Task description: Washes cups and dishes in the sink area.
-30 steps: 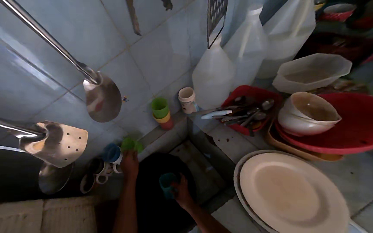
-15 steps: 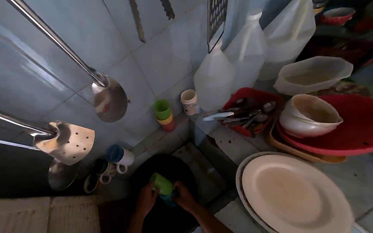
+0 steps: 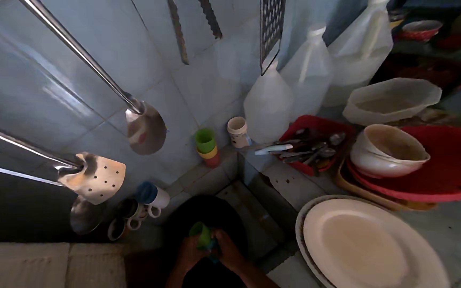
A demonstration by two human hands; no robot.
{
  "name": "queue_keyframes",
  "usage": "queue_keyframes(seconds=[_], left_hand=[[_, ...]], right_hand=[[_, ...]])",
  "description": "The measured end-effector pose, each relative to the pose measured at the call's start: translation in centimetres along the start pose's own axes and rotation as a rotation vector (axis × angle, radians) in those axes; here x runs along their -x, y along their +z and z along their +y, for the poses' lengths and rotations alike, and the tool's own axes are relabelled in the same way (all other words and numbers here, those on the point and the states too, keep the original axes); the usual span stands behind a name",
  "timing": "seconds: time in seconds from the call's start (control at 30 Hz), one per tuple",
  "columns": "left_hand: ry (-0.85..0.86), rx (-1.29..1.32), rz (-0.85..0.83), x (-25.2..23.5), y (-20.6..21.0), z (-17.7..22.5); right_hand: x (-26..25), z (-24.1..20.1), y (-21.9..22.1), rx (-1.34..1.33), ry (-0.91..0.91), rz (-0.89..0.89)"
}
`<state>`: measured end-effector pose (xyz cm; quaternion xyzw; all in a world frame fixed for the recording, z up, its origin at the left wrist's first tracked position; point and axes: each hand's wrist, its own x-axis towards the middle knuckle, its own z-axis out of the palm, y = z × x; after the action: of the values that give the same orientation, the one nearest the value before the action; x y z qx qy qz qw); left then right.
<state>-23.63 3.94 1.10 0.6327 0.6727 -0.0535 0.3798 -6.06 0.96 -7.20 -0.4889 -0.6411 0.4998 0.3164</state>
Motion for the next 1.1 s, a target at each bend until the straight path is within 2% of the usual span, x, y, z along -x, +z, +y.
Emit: queue_keyframes(seconds=[0.07, 0.17, 0.27, 0.33, 0.53, 0.7, 0.77, 0.87, 0.97, 1.1], left_hand=[[0.018, -0.106, 0.114, 0.5, -2.4, 1.5], [0.026, -0.118, 0.445, 0.7, -5.8, 3.1], [0.042, -0.126, 0.728, -0.3, -9.3, 4.6], [0.018, -0.144, 0.803, -2.0, -11.1, 4.9], [-0.073, -0.169, 0.739, -5.7, -13.4, 5.1], [-0.151, -0.139, 0.787, -4.0, -13.4, 6.7], [-0.083, -0.106, 0.899, -2.5, -13.5, 8.1], [0.172, -0.063, 1.011, -2.0, -13.8, 10.7], [0.332, -0.045, 0.923, -4.4, -14.3, 13.9], [0.357, -0.063, 0.775, -9.0, -13.8, 18.3]], right_hand=[[-0.1, -0.6, 0.0, -0.015, 0.000, 0.125], [-0.2, -0.7, -0.7, 0.028, 0.068, 0.240], [-0.5, -1.0, -1.4, 0.084, 0.188, 0.216], [-0.5, -1.2, -1.4, 0.129, 0.258, 0.144], [-0.7, -1.2, -1.4, 0.145, 0.302, 0.122], [-0.8, -0.8, -1.1, 0.150, 0.295, 0.112], [-0.8, -0.9, -1.2, 0.151, 0.296, 0.100], [-1.0, -1.0, -1.1, 0.159, 0.326, 0.076], [-1.1, -1.0, -1.1, 0.154, 0.335, 0.087], [-0.9, -1.2, -1.3, 0.122, 0.333, 0.124]])
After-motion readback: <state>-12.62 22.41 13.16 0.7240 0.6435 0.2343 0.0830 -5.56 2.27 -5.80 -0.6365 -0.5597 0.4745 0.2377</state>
